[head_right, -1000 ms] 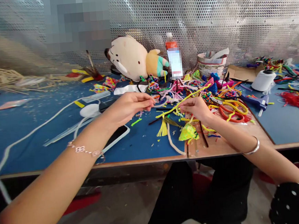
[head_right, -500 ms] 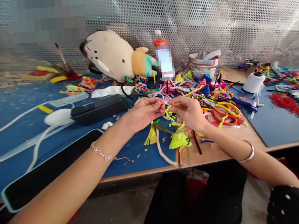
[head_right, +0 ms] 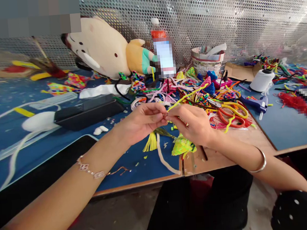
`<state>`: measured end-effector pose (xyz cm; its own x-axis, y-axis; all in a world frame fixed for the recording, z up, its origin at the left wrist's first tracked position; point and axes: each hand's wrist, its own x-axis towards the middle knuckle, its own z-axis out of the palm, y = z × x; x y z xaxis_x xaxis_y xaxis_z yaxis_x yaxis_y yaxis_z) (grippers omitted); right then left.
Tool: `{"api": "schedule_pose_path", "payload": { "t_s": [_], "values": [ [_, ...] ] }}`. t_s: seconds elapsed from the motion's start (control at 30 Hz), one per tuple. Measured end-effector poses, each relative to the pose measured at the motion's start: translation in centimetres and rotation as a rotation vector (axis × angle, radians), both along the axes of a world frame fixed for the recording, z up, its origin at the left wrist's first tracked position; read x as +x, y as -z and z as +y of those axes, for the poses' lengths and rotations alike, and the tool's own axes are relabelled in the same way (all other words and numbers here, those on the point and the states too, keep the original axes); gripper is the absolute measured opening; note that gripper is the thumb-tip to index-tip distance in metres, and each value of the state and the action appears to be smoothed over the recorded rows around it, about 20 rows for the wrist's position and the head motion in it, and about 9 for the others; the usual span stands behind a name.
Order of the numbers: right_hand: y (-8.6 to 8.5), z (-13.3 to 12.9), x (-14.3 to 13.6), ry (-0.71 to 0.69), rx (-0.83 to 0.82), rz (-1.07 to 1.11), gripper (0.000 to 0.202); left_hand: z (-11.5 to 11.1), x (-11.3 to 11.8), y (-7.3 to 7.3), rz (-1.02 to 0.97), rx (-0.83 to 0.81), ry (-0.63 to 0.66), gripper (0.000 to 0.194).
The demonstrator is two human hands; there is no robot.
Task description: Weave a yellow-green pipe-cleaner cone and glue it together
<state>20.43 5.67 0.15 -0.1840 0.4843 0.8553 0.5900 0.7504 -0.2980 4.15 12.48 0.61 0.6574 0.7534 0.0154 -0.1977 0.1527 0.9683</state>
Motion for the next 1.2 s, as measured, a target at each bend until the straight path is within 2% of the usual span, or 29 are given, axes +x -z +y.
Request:
{"api": "schedule_pose_path", "payload": {
  "t_s": [0.43, 0.63, 0.77, 1.2],
  "values": [
    [0.59, 0.26, -0.08, -0.134, 0.109, 0.061, 0.016, -0.29, -0.20, 0.07, 0.057, 0.149, 0.016, 0.030],
    [0.47, 0.12, 0.01, -0.154, 0.160, 0.030, 0.019, -0.39, -0.07, -0.09, -0.049, 0.002, 0.081, 0.040],
    [0.29, 0.06, 0.05, -0.145, 0.206, -0.005, 0.019, -0.41, -0.07, -0.11, -0.107, -0.070, 0.148, 0.036],
    [-0.14, -0.44, 0.35, -0.192, 0.200, -0.082, 0.017, -0.64, 0.02, -0.10, -0.115, -0.079, 0.162, 0.034]
  ]
}}
